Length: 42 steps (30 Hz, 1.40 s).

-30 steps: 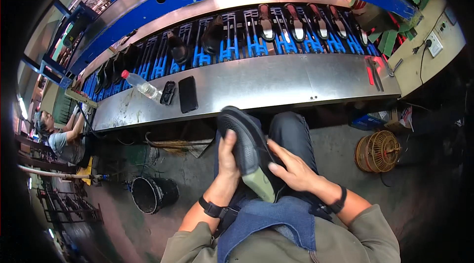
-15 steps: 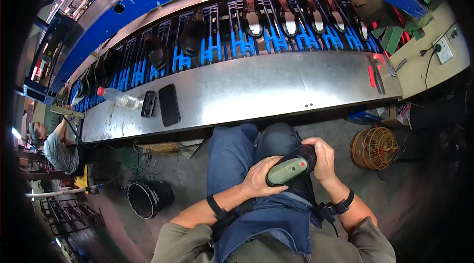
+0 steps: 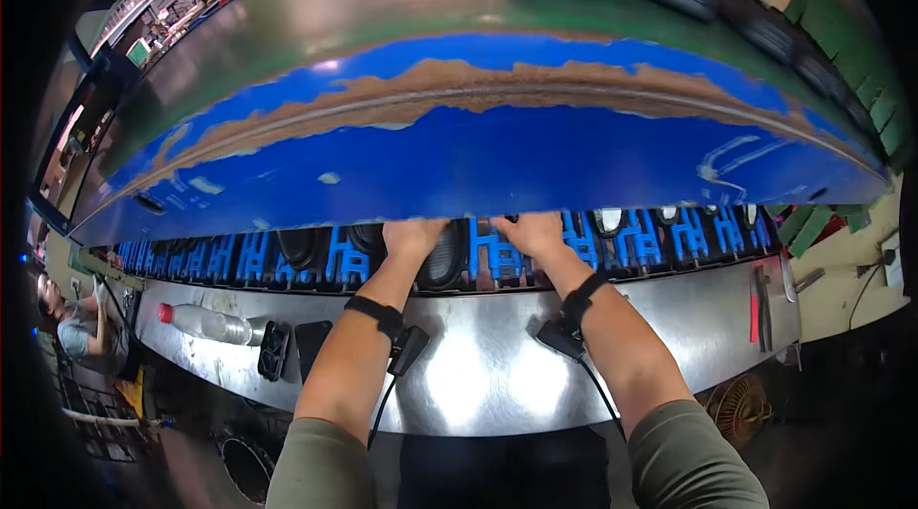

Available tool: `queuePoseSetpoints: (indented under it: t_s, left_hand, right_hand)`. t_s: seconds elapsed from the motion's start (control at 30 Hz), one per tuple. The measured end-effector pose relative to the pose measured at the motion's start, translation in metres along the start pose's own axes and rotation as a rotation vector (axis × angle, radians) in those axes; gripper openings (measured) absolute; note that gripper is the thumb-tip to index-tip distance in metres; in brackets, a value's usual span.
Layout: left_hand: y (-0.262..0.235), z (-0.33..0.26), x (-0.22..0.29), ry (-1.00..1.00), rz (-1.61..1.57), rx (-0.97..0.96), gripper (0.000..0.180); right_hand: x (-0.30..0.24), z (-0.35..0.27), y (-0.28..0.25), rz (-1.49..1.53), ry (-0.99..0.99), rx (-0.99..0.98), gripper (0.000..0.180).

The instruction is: Inspecting and cleaning shoes on a factory assembly line.

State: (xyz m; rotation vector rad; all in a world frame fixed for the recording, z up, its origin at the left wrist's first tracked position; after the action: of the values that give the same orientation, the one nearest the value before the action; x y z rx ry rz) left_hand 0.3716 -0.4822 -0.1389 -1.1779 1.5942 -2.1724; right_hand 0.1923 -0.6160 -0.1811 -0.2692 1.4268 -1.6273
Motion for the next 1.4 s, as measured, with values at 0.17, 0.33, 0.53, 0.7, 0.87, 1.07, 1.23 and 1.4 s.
queuePoseSetpoints:
  t_s: [0.17, 0.33, 0.53, 0.7, 0.87, 1.07, 1.23, 1.4]
  left_hand:
    - [0.045, 0.005, 0.013, -0.005, 0.000, 0.014, 0.072]
    - [0.022, -0.047, -0.006, -0.135, 0.152, -0.258, 0.075]
    - [-0.144, -0.201, 0.212, 1.081, -0.044, -0.148, 0.053]
    - [-0.316, -0.128, 0.342, 0.906, -0.043, 0.489, 0.044]
    - [-0.304, -0.088, 0.323, 0.774, 0.348, 0.245, 0.026]
    - [-0.316, -0.328, 0.307, 1.161, -0.090, 0.091, 0.015]
    - [-0.202, -0.557, 0.169, 1.233, -0.102, -0.283, 0.020]
    - [-0.091, -0.602, 0.058, 0.753, -0.289, -0.456, 0.016]
  right_hand:
    - [0.042, 0.008, 0.002, 0.221, 0.142, -0.194, 0.064]
    - [0.035, -0.125, -0.126, 1.502, 0.493, -0.152, 0.068]
    - [0.007, -0.349, -0.208, 0.389, 0.188, 0.256, 0.058]
    - [0.009, -0.374, -0.195, 0.317, 0.248, 0.333, 0.062]
    - [0.030, -0.368, -0.180, 0.331, 0.268, 0.219, 0.070]
    - [0.005, -0.351, -0.245, -0.004, 0.013, 0.107, 0.065]
    - [-0.113, -0.342, -0.376, 0.431, -0.203, 0.208, 0.041]
    - [-0.116, -0.416, -0.295, 0.975, -0.019, 0.063, 0.041]
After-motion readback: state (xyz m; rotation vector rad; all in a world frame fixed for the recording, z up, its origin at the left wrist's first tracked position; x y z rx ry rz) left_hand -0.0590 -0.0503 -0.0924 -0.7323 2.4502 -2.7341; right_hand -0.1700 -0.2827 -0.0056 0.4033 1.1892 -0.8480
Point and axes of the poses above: each hand's wrist, its own z-axis towards the middle knuckle, its own y-axis out of the palm, x = y × z, the point moved 9 cm from there along z, towards the middle knuckle, and after that the axes turned 6 degrees about -y, right-handed, at the moved point
